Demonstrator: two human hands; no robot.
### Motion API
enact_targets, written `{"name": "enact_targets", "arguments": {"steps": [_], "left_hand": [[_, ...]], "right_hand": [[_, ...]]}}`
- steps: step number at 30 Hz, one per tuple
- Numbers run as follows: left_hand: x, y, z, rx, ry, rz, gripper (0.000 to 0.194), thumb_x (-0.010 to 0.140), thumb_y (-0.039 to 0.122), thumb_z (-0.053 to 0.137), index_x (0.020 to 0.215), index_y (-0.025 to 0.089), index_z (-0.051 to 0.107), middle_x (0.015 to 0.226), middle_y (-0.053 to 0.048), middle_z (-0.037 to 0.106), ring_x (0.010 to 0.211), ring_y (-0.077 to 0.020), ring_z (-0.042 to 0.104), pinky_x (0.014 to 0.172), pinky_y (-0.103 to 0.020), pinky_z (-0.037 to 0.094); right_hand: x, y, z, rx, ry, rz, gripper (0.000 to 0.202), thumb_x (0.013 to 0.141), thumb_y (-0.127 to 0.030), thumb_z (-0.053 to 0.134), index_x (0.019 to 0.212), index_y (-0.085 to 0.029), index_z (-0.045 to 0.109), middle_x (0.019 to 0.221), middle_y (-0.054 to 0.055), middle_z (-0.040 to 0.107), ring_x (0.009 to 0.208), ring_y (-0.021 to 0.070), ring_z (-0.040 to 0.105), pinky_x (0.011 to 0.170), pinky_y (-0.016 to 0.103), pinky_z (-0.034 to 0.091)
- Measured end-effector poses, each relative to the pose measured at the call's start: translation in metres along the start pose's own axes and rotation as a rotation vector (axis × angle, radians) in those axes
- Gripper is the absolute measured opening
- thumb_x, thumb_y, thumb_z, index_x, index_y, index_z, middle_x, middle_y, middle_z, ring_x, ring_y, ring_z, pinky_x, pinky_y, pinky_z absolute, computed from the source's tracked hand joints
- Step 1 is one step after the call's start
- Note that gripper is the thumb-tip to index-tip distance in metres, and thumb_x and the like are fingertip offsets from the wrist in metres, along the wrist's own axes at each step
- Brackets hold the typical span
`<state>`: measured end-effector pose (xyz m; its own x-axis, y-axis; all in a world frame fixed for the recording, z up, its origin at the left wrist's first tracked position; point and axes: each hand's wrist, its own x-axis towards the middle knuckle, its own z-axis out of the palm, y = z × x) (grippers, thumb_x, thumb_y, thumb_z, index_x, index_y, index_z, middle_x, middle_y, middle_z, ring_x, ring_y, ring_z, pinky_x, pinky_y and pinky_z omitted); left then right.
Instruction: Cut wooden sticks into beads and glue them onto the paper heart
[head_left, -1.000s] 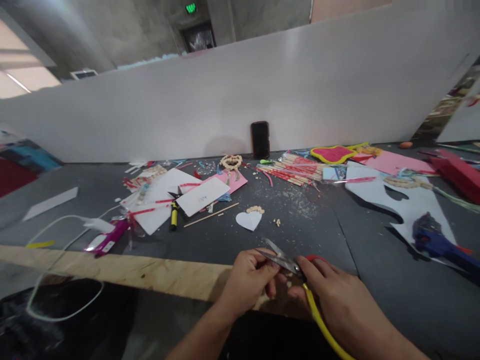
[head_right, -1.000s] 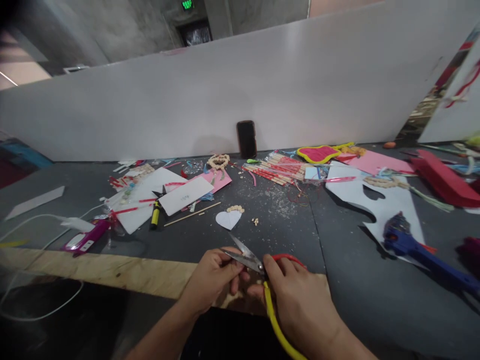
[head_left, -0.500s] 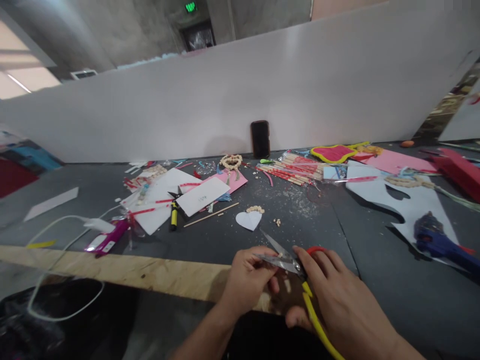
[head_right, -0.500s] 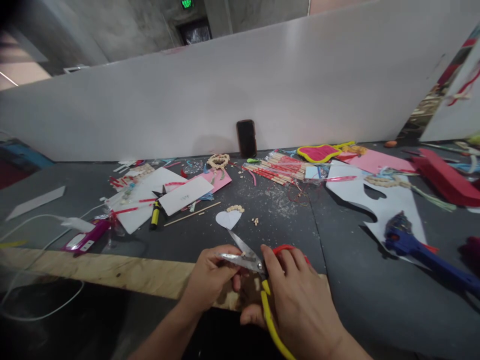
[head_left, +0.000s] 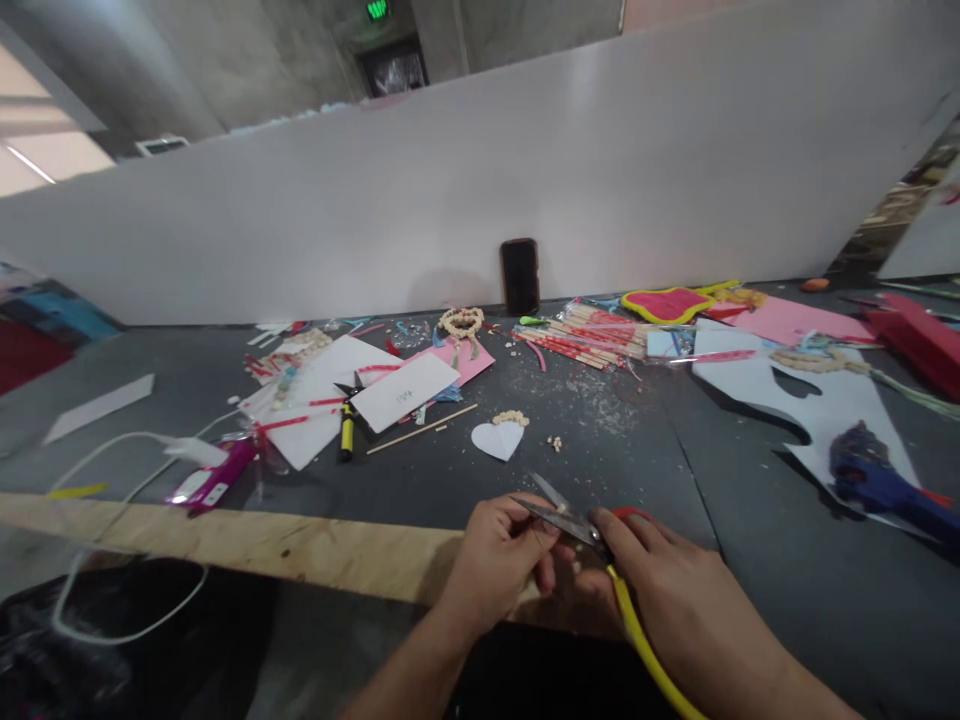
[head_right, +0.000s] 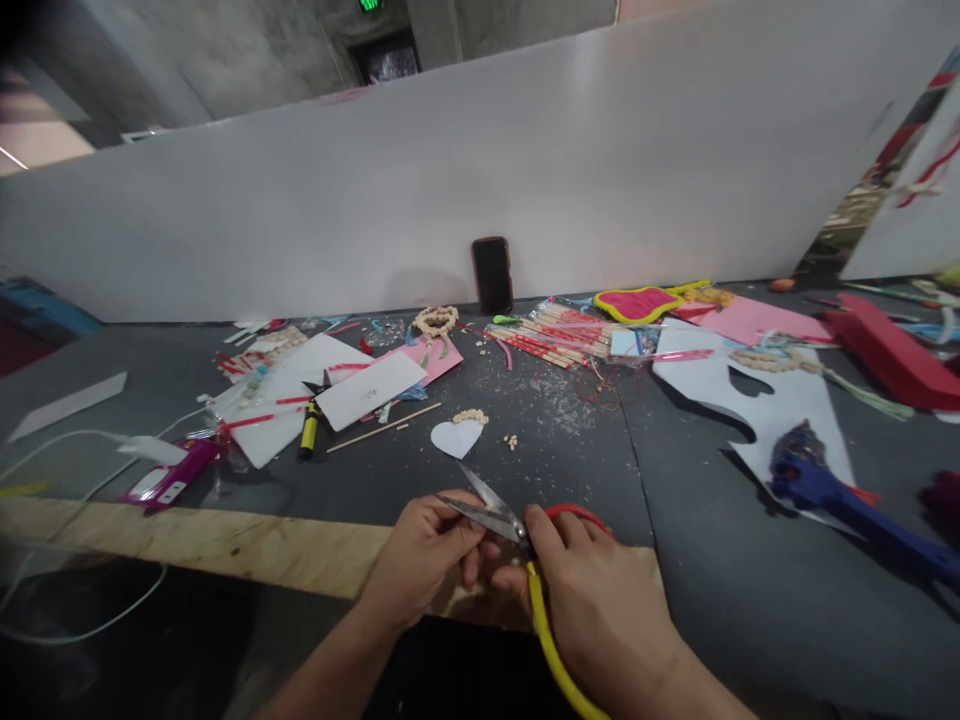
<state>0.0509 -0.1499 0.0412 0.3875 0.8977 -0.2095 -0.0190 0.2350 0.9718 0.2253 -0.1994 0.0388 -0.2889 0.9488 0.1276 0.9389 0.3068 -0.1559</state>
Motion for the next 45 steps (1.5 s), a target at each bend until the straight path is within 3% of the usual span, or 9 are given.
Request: {"name": "enact_targets", "arguments": {"steps": [4,9,14,18,26,30,34,40,45], "left_hand": [[-0.002,-0.003,0.005,0.097,0.107,0.051,0.016,0.075,0.027,0.06,0.078,0.012,0.063,0.059,0.0,0.06,0.048,-0.0091,0.056,0.048,-0.018,0.044],[-0.007,-0.002,0.008,0.175,0.176,0.122,0.021,0.08,0.029,0.055,0.074,0.011,0.065,0.064,-0.003,0.063,0.048,-0.0095,0.058,0.047,-0.017,0.043],[-0.005,0.001,0.005,-0.001,0.039,0.1,0.019,0.076,0.024,0.058,0.063,0.011,0.063,0.057,-0.001,0.06,0.043,-0.0081,0.055,0.044,-0.017,0.042],[-0.004,0.005,0.001,-0.084,-0.042,0.022,0.016,0.072,0.023,0.061,0.063,0.01,0.063,0.054,-0.003,0.062,0.039,-0.0083,0.053,0.042,-0.018,0.042],[-0.003,0.001,0.003,-0.079,-0.032,-0.011,0.02,0.073,0.028,0.061,0.063,0.011,0.059,0.054,-0.003,0.062,0.035,-0.0076,0.051,0.038,-0.017,0.037],[-0.003,-0.003,0.005,-0.001,0.039,0.03,0.021,0.077,0.029,0.058,0.07,0.01,0.062,0.056,-0.002,0.061,0.04,-0.0077,0.051,0.043,-0.018,0.04],[-0.006,-0.002,0.004,0.095,0.088,0.121,0.024,0.079,0.026,0.057,0.063,0.01,0.064,0.048,-0.001,0.057,0.045,-0.0082,0.052,0.053,-0.02,0.042],[-0.003,-0.004,0.006,0.034,0.11,0.165,0.026,0.08,0.028,0.056,0.062,0.011,0.063,0.05,-0.001,0.056,0.044,-0.0077,0.051,0.049,-0.019,0.04],[-0.001,-0.006,0.008,0.002,0.14,0.172,0.024,0.079,0.03,0.057,0.066,0.01,0.062,0.052,-0.001,0.059,0.041,-0.0075,0.05,0.045,-0.019,0.039]], "right_hand": [[0.002,-0.001,-0.002,0.029,-0.065,0.053,0.038,0.088,-0.043,0.033,0.115,-0.02,0.048,0.097,0.011,0.063,0.081,0.0224,0.063,0.065,0.035,0.051],[0.002,-0.005,-0.003,0.019,-0.033,0.054,0.044,0.087,-0.048,0.032,0.119,-0.021,0.045,0.099,0.011,0.061,0.085,0.0247,0.061,0.065,0.039,0.051],[0.001,-0.007,-0.007,-0.028,0.081,0.02,0.063,0.074,-0.063,0.047,0.119,-0.019,0.047,0.101,0.013,0.059,0.093,0.0294,0.054,0.062,0.038,0.05],[0.0,-0.007,-0.006,-0.031,0.119,-0.013,0.069,0.07,-0.07,0.045,0.116,-0.019,0.05,0.097,0.013,0.059,0.09,0.0286,0.054,0.063,0.038,0.049],[-0.002,-0.001,-0.001,-0.001,0.056,-0.022,0.034,0.086,-0.041,0.04,0.112,-0.021,0.05,0.092,0.009,0.063,0.077,0.0198,0.061,0.061,0.029,0.046],[0.001,-0.001,-0.006,0.065,0.007,0.009,0.03,0.087,-0.042,0.039,0.103,-0.021,0.052,0.084,0.007,0.064,0.072,0.0178,0.062,0.059,0.026,0.044],[0.005,-0.004,-0.011,0.14,-0.052,0.032,0.029,0.087,-0.044,0.035,0.096,-0.022,0.052,0.082,0.006,0.064,0.069,0.0171,0.062,0.057,0.025,0.043],[0.008,-0.006,-0.017,0.227,-0.182,0.091,0.033,0.088,-0.047,0.029,0.092,-0.022,0.051,0.08,0.007,0.066,0.065,0.0183,0.063,0.054,0.026,0.042],[0.011,-0.007,-0.022,0.292,-0.178,0.084,0.031,0.087,-0.046,0.032,0.085,-0.022,0.051,0.074,0.005,0.066,0.058,0.0163,0.062,0.048,0.022,0.036]]}}
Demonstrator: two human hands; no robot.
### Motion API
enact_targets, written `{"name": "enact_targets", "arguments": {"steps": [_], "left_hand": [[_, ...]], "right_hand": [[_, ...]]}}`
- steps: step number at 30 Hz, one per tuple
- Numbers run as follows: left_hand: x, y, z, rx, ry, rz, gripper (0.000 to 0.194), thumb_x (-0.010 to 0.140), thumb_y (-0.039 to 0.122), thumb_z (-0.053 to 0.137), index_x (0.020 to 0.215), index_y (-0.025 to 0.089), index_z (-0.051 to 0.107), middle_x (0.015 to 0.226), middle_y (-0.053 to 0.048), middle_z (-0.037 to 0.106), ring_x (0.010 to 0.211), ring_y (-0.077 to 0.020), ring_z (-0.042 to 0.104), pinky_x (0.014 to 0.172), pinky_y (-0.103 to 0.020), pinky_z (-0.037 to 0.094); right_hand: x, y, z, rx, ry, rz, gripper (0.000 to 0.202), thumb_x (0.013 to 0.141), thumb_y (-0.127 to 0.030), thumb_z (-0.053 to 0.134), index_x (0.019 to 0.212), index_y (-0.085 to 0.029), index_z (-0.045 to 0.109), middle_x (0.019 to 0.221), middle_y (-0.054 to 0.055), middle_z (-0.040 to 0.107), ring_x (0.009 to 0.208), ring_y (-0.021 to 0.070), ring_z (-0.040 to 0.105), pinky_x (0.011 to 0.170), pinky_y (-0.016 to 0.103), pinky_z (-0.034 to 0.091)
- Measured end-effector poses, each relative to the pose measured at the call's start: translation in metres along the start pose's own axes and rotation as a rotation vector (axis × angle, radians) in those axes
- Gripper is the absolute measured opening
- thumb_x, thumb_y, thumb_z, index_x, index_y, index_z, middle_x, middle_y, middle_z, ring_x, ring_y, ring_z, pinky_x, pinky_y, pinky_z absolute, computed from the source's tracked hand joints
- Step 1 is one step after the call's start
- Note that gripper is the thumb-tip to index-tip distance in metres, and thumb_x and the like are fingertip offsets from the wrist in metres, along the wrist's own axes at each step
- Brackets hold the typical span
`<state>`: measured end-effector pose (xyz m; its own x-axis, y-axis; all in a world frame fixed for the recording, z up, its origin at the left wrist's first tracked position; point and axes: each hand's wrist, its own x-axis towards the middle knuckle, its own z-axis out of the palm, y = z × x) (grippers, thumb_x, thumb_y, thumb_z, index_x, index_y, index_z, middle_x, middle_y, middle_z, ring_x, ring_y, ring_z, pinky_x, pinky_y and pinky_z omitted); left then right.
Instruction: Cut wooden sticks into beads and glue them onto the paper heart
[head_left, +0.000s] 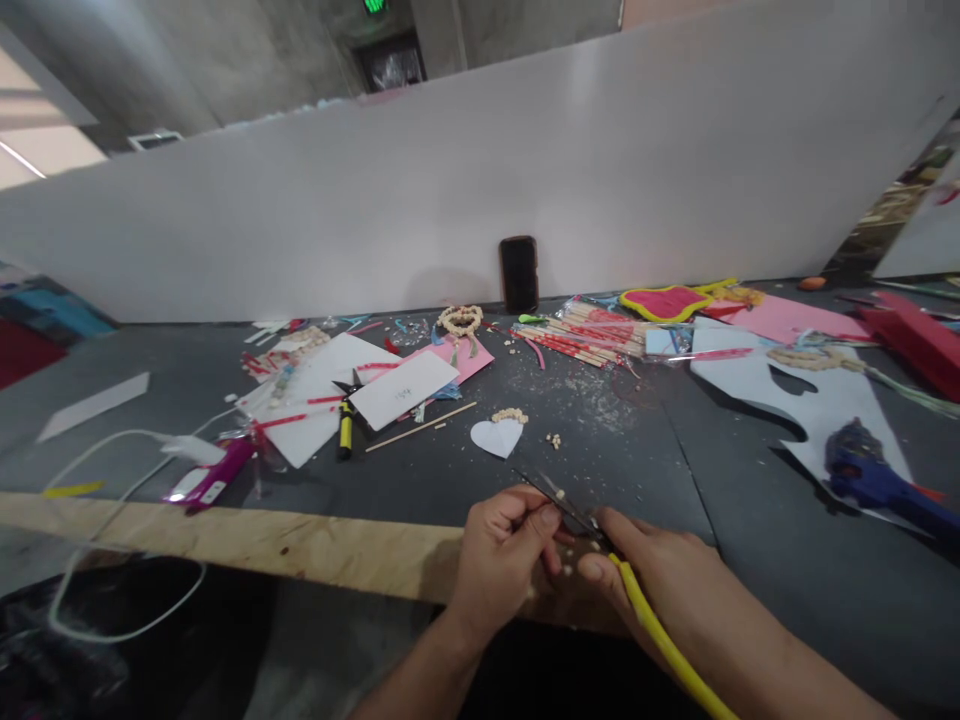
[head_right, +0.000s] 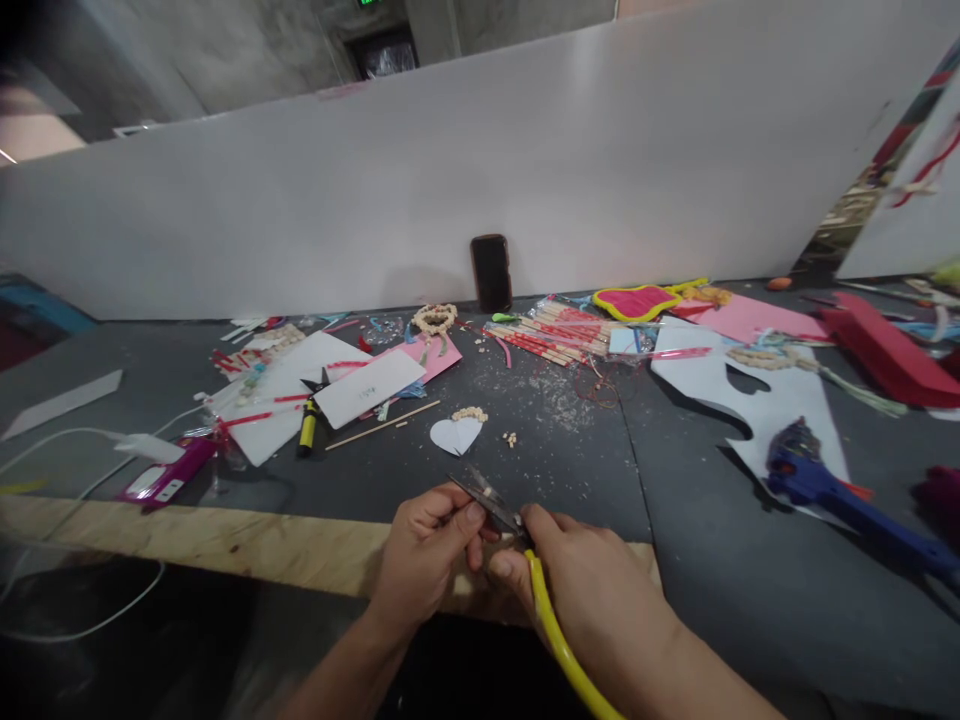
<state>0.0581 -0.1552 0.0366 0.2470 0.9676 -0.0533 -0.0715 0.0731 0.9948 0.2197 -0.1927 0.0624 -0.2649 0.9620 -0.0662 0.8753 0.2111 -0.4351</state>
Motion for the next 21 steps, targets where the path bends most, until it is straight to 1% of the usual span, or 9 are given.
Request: {"name": "enact_targets", "arguments": {"steps": [3,5,7,9,10,12,17,19,21], "left_hand": [[0.001,-0.001,0.0,-0.021,0.005,-0.005,0.024,0.079,0.032,0.058,0.067,0.011,0.061,0.054,-0.001,0.059,0.04,-0.0075,0.05,0.044,-0.019,0.039],[0.003,-0.002,-0.001,-0.043,-0.007,-0.01,0.025,0.079,0.033,0.058,0.066,0.011,0.06,0.055,-0.001,0.06,0.039,-0.0071,0.05,0.043,-0.018,0.039],[0.005,-0.002,-0.002,-0.061,-0.031,-0.036,0.026,0.078,0.034,0.059,0.066,0.012,0.059,0.055,-0.001,0.06,0.038,-0.007,0.05,0.041,-0.018,0.038],[0.006,-0.001,-0.004,-0.074,-0.055,-0.069,0.025,0.077,0.034,0.06,0.065,0.012,0.058,0.055,-0.001,0.061,0.038,-0.007,0.05,0.04,-0.017,0.037],[0.006,0.0,-0.004,-0.085,-0.062,-0.08,0.025,0.076,0.034,0.06,0.065,0.012,0.058,0.056,-0.001,0.061,0.038,-0.007,0.05,0.04,-0.017,0.037],[0.006,0.002,-0.004,-0.108,-0.069,-0.081,0.024,0.076,0.033,0.06,0.064,0.012,0.058,0.055,-0.001,0.06,0.038,-0.0069,0.05,0.04,-0.017,0.037],[0.005,0.005,-0.003,-0.118,-0.103,-0.099,0.025,0.075,0.033,0.061,0.062,0.012,0.057,0.052,-0.001,0.059,0.036,-0.0053,0.045,0.039,-0.017,0.035],[0.005,0.006,-0.004,-0.115,-0.133,-0.125,0.025,0.074,0.033,0.062,0.061,0.012,0.057,0.05,0.0,0.058,0.034,-0.0043,0.042,0.037,-0.017,0.033],[0.006,0.008,-0.006,-0.115,-0.166,-0.162,0.026,0.071,0.033,0.063,0.058,0.012,0.056,0.046,0.0,0.056,0.032,-0.0034,0.039,0.036,-0.016,0.03]], "right_hand": [[0.0,-0.002,-0.002,0.005,-0.011,0.036,0.033,0.087,-0.048,0.03,0.081,-0.022,0.051,0.069,0.004,0.065,0.051,0.0148,0.059,0.045,0.022,0.033],[-0.001,-0.001,-0.003,-0.003,-0.04,0.039,0.034,0.088,-0.048,0.029,0.081,-0.022,0.05,0.069,0.004,0.065,0.052,0.015,0.058,0.046,0.023,0.035],[-0.001,0.0,-0.003,-0.049,-0.023,0.014,0.029,0.087,-0.046,0.032,0.086,-0.023,0.051,0.076,0.005,0.064,0.062,0.0178,0.061,0.052,0.026,0.04],[-0.001,0.001,-0.002,-0.141,0.048,-0.012,0.023,0.085,-0.039,0.039,0.096,-0.023,0.051,0.088,0.007,0.063,0.077,0.0221,0.061,0.06,0.031,0.044],[-0.001,0.002,-0.001,-0.182,0.087,-0.018,0.024,0.083,-0.037,0.042,0.101,-0.023,0.05,0.093,0.008,0.062,0.083,0.0239,0.06,0.063,0.033,0.045],[-0.001,0.004,-0.001,-0.213,0.132,-0.031,0.03,0.081,-0.037,0.046,0.107,-0.023,0.048,0.099,0.009,0.059,0.09,0.0259,0.057,0.066,0.036,0.047],[-0.002,0.007,0.001,-0.19,0.19,-0.099,0.057,0.072,-0.055,0.053,0.114,-0.018,0.046,0.104,0.013,0.057,0.097,0.0286,0.053,0.077,0.044,0.047],[-0.004,0.008,0.003,-0.196,0.2,-0.115,0.065,0.069,-0.06,0.054,0.117,-0.017,0.045,0.106,0.014,0.056,0.099,0.0305,0.052,0.077,0.045,0.047],[-0.005,0.009,0.006,-0.204,0.202,-0.11,0.067,0.069,-0.063,0.052,0.118,-0.017,0.045,0.106,0.015,0.057,0.1,0.0315,0.052,0.073,0.044,0.049]]}}
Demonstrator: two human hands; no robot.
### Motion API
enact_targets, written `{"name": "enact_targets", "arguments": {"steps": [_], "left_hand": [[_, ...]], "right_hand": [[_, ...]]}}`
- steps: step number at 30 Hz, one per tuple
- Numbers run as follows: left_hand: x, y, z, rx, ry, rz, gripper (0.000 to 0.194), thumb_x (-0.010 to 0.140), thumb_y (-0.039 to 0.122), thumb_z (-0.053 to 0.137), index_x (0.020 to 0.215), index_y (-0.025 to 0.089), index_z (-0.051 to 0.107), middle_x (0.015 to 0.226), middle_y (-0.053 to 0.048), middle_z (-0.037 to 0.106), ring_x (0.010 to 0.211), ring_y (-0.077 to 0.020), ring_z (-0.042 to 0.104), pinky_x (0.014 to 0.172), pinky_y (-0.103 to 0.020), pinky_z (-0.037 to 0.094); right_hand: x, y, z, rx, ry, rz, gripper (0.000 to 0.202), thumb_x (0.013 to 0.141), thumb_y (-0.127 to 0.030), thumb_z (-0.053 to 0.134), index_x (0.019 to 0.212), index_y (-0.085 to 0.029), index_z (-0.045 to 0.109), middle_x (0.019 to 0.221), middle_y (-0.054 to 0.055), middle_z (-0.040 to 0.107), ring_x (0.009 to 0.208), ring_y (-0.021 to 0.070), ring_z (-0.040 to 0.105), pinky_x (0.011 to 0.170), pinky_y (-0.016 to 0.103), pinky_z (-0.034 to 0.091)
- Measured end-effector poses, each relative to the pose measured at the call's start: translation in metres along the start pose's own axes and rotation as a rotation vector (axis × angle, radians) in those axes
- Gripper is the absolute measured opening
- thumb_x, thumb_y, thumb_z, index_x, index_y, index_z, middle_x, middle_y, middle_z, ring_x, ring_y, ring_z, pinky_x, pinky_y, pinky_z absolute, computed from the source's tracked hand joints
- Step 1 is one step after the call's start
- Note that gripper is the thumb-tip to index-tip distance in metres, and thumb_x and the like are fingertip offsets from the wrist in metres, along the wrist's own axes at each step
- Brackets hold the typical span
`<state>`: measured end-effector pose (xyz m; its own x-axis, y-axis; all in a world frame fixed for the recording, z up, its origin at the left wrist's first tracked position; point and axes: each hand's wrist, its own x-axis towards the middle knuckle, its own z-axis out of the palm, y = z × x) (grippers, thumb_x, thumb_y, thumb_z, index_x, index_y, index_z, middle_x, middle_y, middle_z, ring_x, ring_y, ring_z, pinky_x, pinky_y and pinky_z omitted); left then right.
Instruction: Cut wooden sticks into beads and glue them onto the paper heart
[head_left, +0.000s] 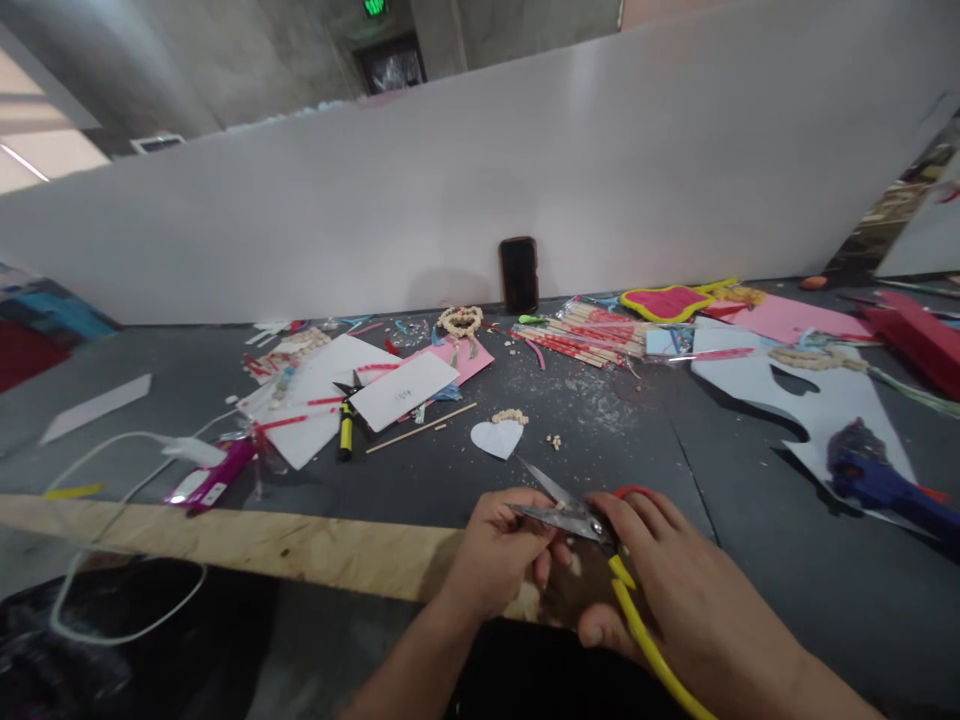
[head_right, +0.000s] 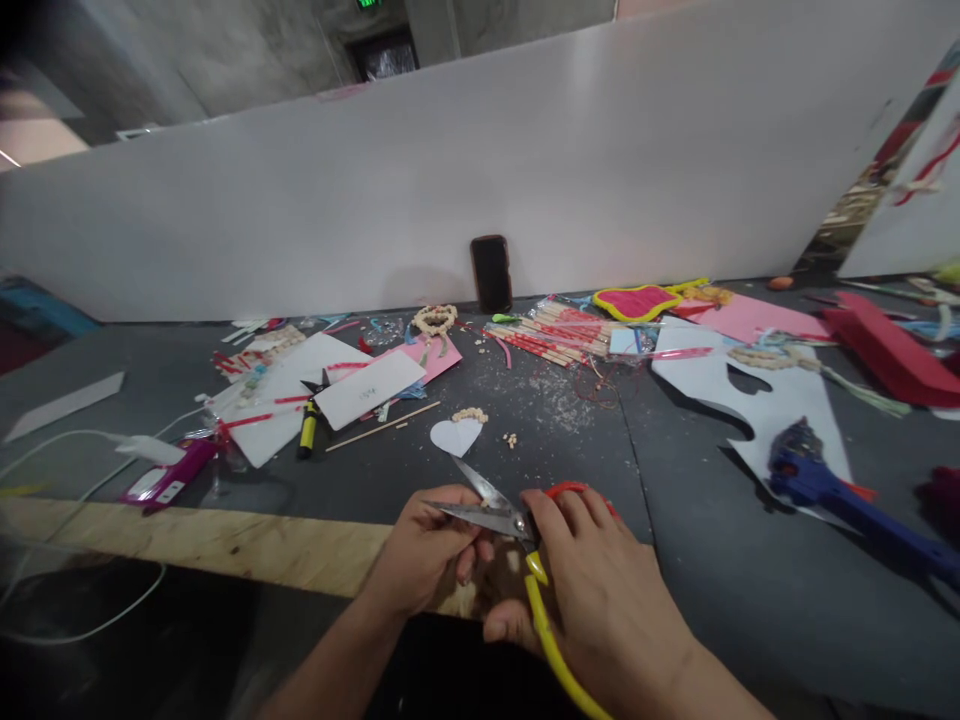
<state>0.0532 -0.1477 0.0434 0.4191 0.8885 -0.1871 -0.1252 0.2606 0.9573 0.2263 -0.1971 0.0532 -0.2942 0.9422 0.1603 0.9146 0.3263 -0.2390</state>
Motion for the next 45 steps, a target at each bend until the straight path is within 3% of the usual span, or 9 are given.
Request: {"name": "enact_targets", "arguments": {"steps": [5,9,12,17,31,34,39,45], "left_hand": [[-0.001,0.006,-0.001,0.021,-0.059,-0.088,0.024,0.068,0.031,0.064,0.055,0.012,0.057,0.042,0.002,0.054,0.029,-0.0026,0.035,0.033,-0.016,0.025],[-0.002,0.001,0.002,0.013,-0.004,-0.094,0.027,0.07,0.036,0.062,0.06,0.012,0.056,0.044,0.002,0.054,0.027,-0.002,0.033,0.031,-0.016,0.021],[-0.002,-0.008,0.005,0.037,0.065,-0.06,0.033,0.074,0.042,0.059,0.063,0.011,0.056,0.044,0.002,0.053,0.029,-0.0024,0.033,0.032,-0.016,0.022],[-0.001,-0.016,0.008,0.147,0.144,0.07,0.04,0.08,0.044,0.053,0.057,0.011,0.057,0.046,0.001,0.05,0.035,-0.004,0.038,0.039,-0.017,0.029],[-0.001,-0.011,0.016,0.201,0.21,0.161,0.039,0.078,0.05,0.053,0.062,0.014,0.055,0.047,0.002,0.05,0.038,-0.0065,0.041,0.041,-0.018,0.033],[0.001,-0.01,0.013,0.168,0.184,0.127,0.039,0.077,0.048,0.054,0.061,0.013,0.055,0.047,0.002,0.052,0.037,-0.0058,0.041,0.04,-0.018,0.033],[0.004,-0.009,0.012,0.028,0.109,0.021,0.033,0.077,0.044,0.058,0.068,0.012,0.055,0.053,0.0,0.059,0.035,-0.0043,0.042,0.038,-0.016,0.032],[0.003,-0.012,0.011,-0.118,0.082,0.058,0.024,0.077,0.036,0.06,0.077,0.014,0.051,0.055,0.001,0.06,0.033,-0.0035,0.042,0.036,-0.015,0.031]], "right_hand": [[-0.004,-0.001,0.009,-0.062,0.032,0.003,0.056,0.079,-0.057,0.045,0.12,-0.019,0.044,0.1,0.012,0.061,0.092,0.0278,0.057,0.068,0.04,0.05],[-0.004,0.001,0.011,-0.075,-0.005,-0.006,0.035,0.087,-0.041,0.039,0.113,-0.02,0.047,0.094,0.01,0.063,0.083,0.0227,0.061,0.067,0.035,0.049],[0.0,0.001,0.007,-0.033,-0.097,0.032,0.026,0.087,-0.038,0.037,0.1,-0.02,0.051,0.086,0.007,0.064,0.077,0.0212,0.062,0.064,0.032,0.047],[0.009,0.001,-0.005,0.049,-0.246,0.08,0.028,0.088,-0.04,0.03,0.086,-0.021,0.05,0.08,0.006,0.065,0.066,0.0187,0.062,0.056,0.028,0.042],[0.011,0.003,-0.013,0.199,-0.241,0.1,0.033,0.089,-0.043,0.03,0.079,-0.022,0.053,0.061,0.002,0.062,0.05,0.0144,0.056,0.047,0.024,0.032],[0.009,0.001,-0.015,0.175,-0.214,0.089,0.031,0.088,-0.043,0.032,0.081,-0.022,0.053,0.066,0.003,0.063,0.055,0.0152,0.057,0.049,0.024,0.035],[0.007,0.002,-0.011,0.05,-0.072,0.058,0.021,0.082,-0.037,0.045,0.095,-0.021,0.052,0.09,0.008,0.062,0.085,0.0224,0.058,0.066,0.032,0.044],[0.006,0.005,-0.011,0.045,-0.01,0.013,0.041,0.073,-0.042,0.055,0.107,-0.02,0.049,0.098,0.011,0.058,0.092,0.0255,0.053,0.074,0.04,0.044]]}}
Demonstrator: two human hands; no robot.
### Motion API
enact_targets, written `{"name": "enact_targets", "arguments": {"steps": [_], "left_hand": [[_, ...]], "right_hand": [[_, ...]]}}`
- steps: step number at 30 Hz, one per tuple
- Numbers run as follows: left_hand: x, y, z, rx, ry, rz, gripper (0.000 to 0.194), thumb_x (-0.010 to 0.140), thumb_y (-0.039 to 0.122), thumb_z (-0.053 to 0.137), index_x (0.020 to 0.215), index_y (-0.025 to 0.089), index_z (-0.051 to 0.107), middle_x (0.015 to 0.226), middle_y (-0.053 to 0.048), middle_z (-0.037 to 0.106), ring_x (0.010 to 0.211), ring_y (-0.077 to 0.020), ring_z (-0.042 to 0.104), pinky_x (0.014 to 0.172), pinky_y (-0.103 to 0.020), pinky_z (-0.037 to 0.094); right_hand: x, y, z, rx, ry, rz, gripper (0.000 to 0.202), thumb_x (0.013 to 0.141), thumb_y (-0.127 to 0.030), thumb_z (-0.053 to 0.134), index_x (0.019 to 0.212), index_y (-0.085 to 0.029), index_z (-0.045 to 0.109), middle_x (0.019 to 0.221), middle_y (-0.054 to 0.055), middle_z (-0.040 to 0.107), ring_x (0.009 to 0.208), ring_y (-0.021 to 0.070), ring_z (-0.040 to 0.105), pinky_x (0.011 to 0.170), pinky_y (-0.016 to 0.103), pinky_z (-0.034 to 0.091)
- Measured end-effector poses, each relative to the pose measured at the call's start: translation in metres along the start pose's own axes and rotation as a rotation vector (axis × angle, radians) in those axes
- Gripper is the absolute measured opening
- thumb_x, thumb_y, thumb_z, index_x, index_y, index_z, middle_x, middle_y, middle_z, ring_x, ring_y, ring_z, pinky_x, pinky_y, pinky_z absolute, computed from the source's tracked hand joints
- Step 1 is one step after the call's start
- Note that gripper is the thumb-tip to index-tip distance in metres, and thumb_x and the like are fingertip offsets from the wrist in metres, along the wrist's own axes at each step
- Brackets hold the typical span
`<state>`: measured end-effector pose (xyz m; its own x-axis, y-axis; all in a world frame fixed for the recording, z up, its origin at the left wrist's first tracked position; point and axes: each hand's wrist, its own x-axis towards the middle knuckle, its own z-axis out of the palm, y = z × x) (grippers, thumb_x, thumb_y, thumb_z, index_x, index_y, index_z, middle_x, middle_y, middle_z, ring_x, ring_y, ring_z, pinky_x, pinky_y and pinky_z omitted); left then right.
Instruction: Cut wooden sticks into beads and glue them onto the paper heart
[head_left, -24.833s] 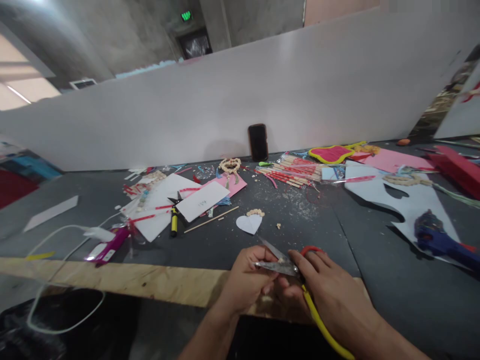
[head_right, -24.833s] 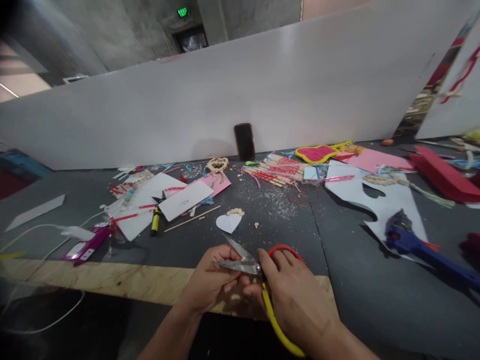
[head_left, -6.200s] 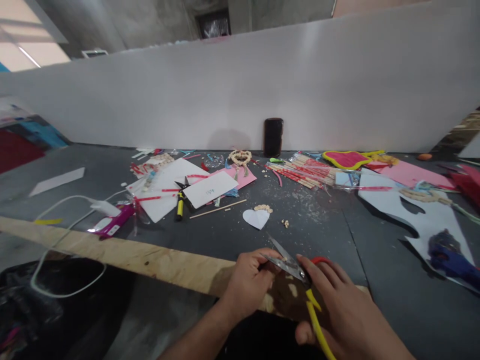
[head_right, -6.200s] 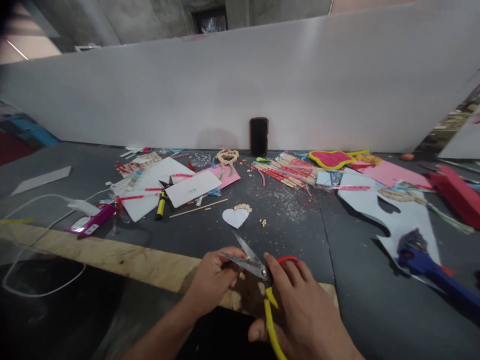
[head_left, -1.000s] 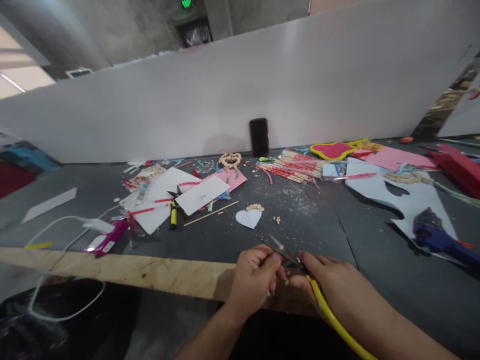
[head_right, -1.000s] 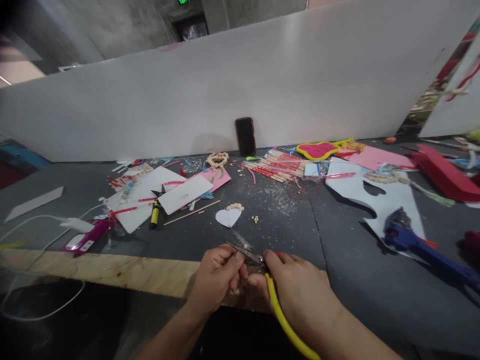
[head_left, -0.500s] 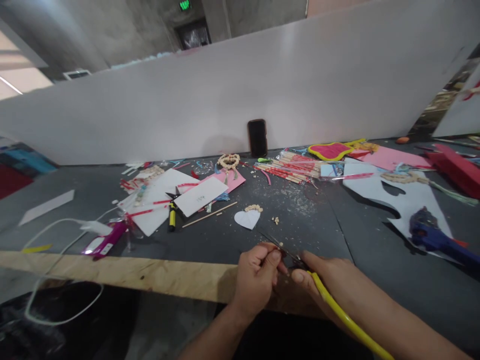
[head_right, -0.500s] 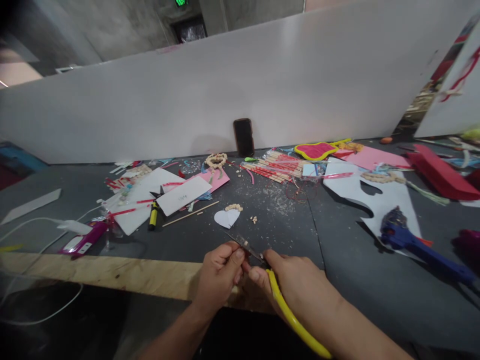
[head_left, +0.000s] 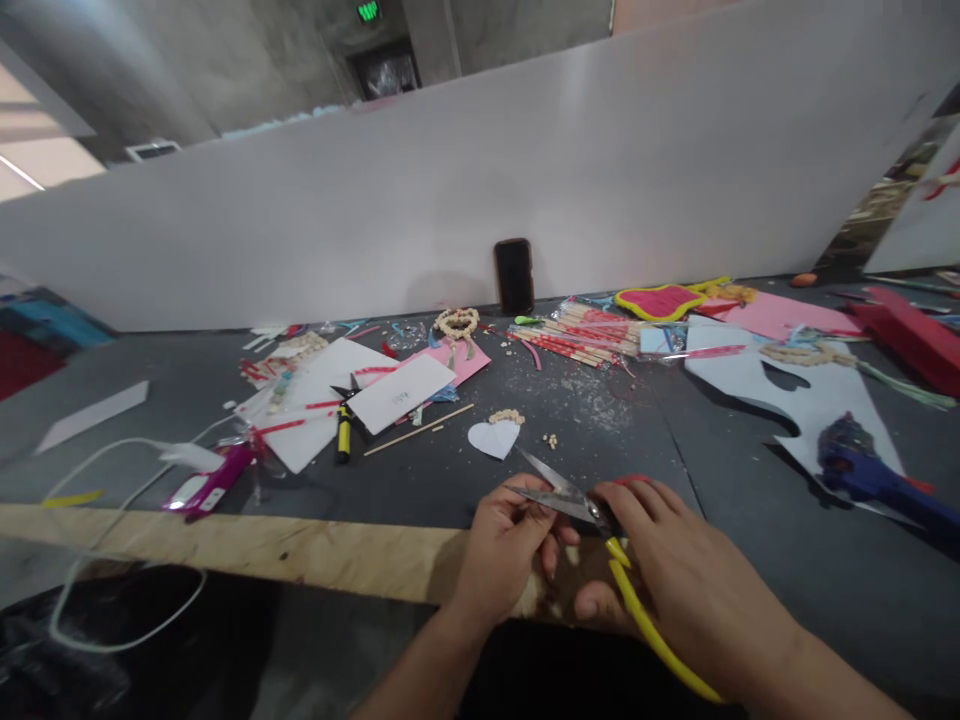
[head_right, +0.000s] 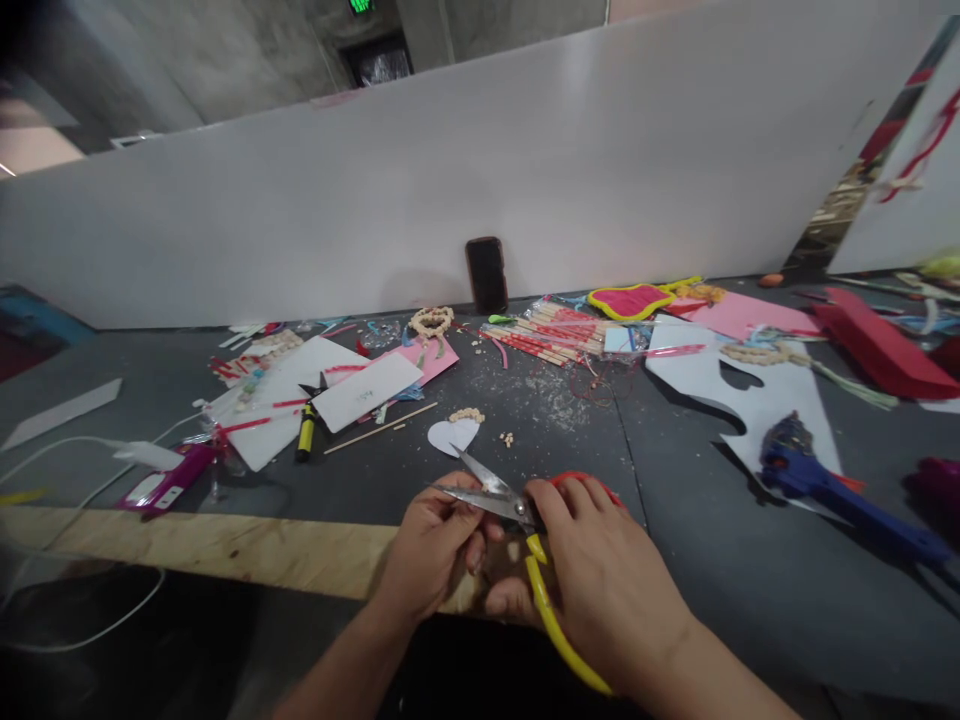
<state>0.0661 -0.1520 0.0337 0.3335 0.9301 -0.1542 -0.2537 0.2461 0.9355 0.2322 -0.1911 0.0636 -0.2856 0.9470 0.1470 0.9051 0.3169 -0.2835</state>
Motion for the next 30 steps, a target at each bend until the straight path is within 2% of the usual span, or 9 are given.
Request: {"name": "enact_targets", "arguments": {"steps": [4,10,14,17,20,26,30], "left_hand": [[0.0,0.0,-0.003,0.045,-0.039,-0.015,0.022,0.077,0.033,0.059,0.07,0.012,0.055,0.055,0.0,0.06,0.035,-0.003,0.042,0.038,-0.015,0.033],[-0.002,0.01,-0.004,0.137,-0.072,-0.102,0.026,0.073,0.035,0.062,0.065,0.012,0.056,0.05,0.001,0.058,0.031,-0.0017,0.034,0.034,-0.015,0.027],[-0.004,0.012,-0.004,0.163,-0.053,-0.114,0.027,0.074,0.037,0.061,0.064,0.012,0.056,0.045,0.002,0.055,0.029,-0.0013,0.032,0.032,-0.015,0.022],[-0.005,0.007,-0.003,0.143,-0.036,-0.095,0.031,0.076,0.042,0.057,0.068,0.012,0.057,0.046,0.002,0.054,0.03,-0.0023,0.033,0.033,-0.015,0.025],[-0.005,0.004,-0.002,0.19,-0.02,-0.057,0.03,0.078,0.041,0.056,0.072,0.012,0.057,0.046,0.004,0.051,0.035,-0.0044,0.039,0.037,-0.016,0.032],[-0.007,0.007,0.001,0.342,0.022,0.058,0.025,0.082,0.033,0.051,0.069,0.013,0.059,0.041,0.006,0.045,0.036,-0.0053,0.04,0.039,-0.016,0.034],[-0.011,0.0,0.012,0.355,-0.001,0.039,0.025,0.081,0.032,0.052,0.066,0.013,0.06,0.048,0.003,0.052,0.038,-0.0051,0.043,0.039,-0.015,0.034]], "right_hand": [[-0.002,0.002,0.001,-0.016,0.016,-0.034,0.053,0.07,-0.049,0.057,0.111,-0.018,0.048,0.101,0.012,0.057,0.094,0.0273,0.051,0.077,0.044,0.044],[-0.008,0.001,0.011,-0.139,0.101,-0.077,0.057,0.074,-0.051,0.054,0.117,-0.015,0.047,0.097,0.012,0.06,0.091,0.027,0.054,0.072,0.04,0.048],[-0.009,0.001,0.016,-0.229,0.126,-0.106,0.045,0.083,-0.046,0.044,0.116,-0.016,0.047,0.093,0.011,0.062,0.083,0.0245,0.058,0.06,0.033,0.049],[-0.005,0.001,0.014,-0.238,0.08,-0.093,0.029,0.086,-0.038,0.04,0.105,-0.018,0.051,0.086,0.008,0.064,0.076,0.0221,0.061,0.058,0.031,0.047],[-0.001,0.001,0.01,-0.187,0.0,-0.052,0.021,0.087,-0.036,0.039,0.09,-0.02,0.053,0.077,0.005,0.065,0.067,0.0191,0.061,0.055,0.028,0.044],[0.004,0.0,0.004,-0.087,-0.073,-0.039,0.024,0.087,-0.036,0.035,0.078,-0.021,0.051,0.058,0.002,0.061,0.05,0.0159,0.057,0.044,0.024,0.031],[0.008,-0.001,-0.003,0.081,-0.143,0.084,0.031,0.089,-0.039,0.029,0.077,-0.022,0.052,0.056,0.001,0.061,0.045,0.0133,0.055,0.042,0.023,0.028]]}}
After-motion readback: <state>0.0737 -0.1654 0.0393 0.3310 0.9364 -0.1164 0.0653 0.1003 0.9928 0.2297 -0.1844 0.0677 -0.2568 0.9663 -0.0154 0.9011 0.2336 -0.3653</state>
